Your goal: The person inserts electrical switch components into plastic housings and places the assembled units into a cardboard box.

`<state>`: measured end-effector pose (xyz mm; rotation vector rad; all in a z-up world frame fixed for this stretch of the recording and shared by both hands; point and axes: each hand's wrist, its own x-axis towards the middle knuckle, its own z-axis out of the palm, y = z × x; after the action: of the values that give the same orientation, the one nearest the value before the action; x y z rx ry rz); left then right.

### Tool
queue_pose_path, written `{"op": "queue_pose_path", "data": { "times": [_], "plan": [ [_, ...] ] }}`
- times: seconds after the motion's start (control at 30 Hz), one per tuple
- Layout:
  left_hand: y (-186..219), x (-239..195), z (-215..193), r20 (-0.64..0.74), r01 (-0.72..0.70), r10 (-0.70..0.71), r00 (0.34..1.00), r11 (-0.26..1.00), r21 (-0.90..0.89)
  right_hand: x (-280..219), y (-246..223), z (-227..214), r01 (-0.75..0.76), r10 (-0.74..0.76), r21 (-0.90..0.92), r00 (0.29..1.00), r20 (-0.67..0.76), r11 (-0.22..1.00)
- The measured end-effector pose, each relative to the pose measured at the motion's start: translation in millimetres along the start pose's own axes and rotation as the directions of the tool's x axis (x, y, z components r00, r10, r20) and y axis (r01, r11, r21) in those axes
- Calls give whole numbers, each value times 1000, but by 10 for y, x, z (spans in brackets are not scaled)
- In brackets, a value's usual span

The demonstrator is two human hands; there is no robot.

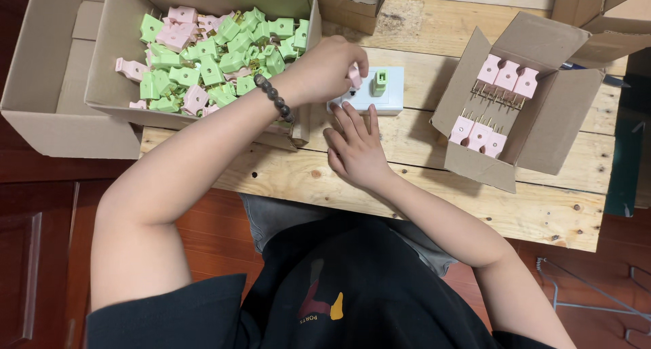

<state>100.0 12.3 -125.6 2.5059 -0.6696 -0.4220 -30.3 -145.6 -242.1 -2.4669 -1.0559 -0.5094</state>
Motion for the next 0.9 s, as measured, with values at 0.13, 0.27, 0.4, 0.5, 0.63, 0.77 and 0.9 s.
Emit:
{"op": "queue_pose_path", "data": {
  "times": [0.13,0.27,0.4,0.5,0.63,0.77,0.9],
  "plan": [
    [-35,78,104,68,25,-35,997,989,145,1,4,-22,1,-1,-2,1000,20,1000],
    [155,96,130,143,28,-101,985,899,438,21,4,-46,1,-1,5,1000,16,1000],
    [106,273,333,132,11,-94,987,851,525,20,12,-71,13,-13,10,1000,9,1000],
    [128,420,428,144,46,-145,979,844,535,25,20,-56,9,-9,0,1000,27,1000],
    [87,468,452,151,41,-137,979,858,513,44,-43,-34,13,-13,-55,1000,-3,998],
    [-180,400,602,-125,-67,134,983,896,438,-54,-29,175,-27,20,-101,998,-67,995],
    [-176,260,479,-53,-46,71,996,923,382,-40,-30,177,-45,38,-104,997,-69,994]
  ]
}}
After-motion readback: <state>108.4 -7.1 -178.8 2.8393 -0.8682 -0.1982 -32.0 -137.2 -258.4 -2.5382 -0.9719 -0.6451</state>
